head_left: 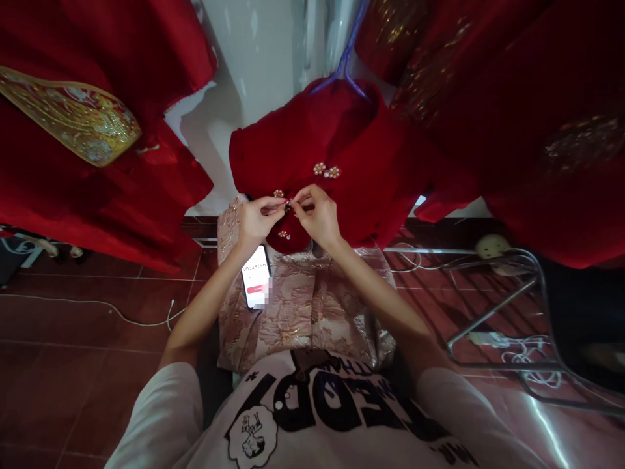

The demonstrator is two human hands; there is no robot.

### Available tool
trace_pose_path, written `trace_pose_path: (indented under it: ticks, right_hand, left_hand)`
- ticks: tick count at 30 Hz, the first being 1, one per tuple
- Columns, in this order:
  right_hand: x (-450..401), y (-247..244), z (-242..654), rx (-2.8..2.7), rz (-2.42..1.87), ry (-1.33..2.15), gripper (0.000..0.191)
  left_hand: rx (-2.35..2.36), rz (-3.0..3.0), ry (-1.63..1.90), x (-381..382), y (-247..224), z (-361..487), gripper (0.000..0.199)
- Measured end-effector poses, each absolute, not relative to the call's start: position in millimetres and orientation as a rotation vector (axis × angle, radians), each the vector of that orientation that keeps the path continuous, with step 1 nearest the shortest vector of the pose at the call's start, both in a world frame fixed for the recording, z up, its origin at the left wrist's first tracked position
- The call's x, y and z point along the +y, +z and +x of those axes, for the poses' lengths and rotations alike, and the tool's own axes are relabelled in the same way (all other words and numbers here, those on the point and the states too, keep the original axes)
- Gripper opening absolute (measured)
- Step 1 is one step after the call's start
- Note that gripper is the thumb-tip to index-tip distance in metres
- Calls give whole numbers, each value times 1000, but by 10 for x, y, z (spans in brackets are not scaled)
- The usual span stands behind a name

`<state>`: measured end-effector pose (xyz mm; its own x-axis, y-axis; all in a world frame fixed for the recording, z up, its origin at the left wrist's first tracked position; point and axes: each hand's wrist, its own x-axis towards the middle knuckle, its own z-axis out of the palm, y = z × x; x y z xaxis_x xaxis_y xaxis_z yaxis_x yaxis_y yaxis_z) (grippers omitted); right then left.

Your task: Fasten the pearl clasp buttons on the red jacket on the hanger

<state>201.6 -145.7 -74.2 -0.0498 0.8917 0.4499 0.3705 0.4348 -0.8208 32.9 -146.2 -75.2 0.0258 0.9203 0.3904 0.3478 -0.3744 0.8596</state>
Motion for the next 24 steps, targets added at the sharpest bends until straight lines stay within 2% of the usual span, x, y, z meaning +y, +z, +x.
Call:
trace_pose_path:
  ticks: [7,10,12,16,19,24]
  right_hand:
    - [-1446,-712,2011,-1642,-1167,624,7]
    - [-1465,-658,2124,-1686,-1142,779,2]
    - [-1511,-606,2264,-1720,-1128,897,8]
    - [-1691,-499,2573,-1843,-1237,1007,13]
    - [-1841,-467,2694,-2017,-1480,950,16]
    - [-1994,-536,2638,-2251,-1914,605,34]
  left_hand:
    - [1160,1764,1226,-1280,-809,253,13]
    - [1194,1788,1237,-1324,-917,257,18]
    - [1232,1941,1178,-1437,-991,259,22]
    - [1241,2565,761,-1703,-1084,235,33]
    - [1339,2890,436,-1789,-1105,213,42]
    - [1350,3156,189,-1772,-1081,203,26]
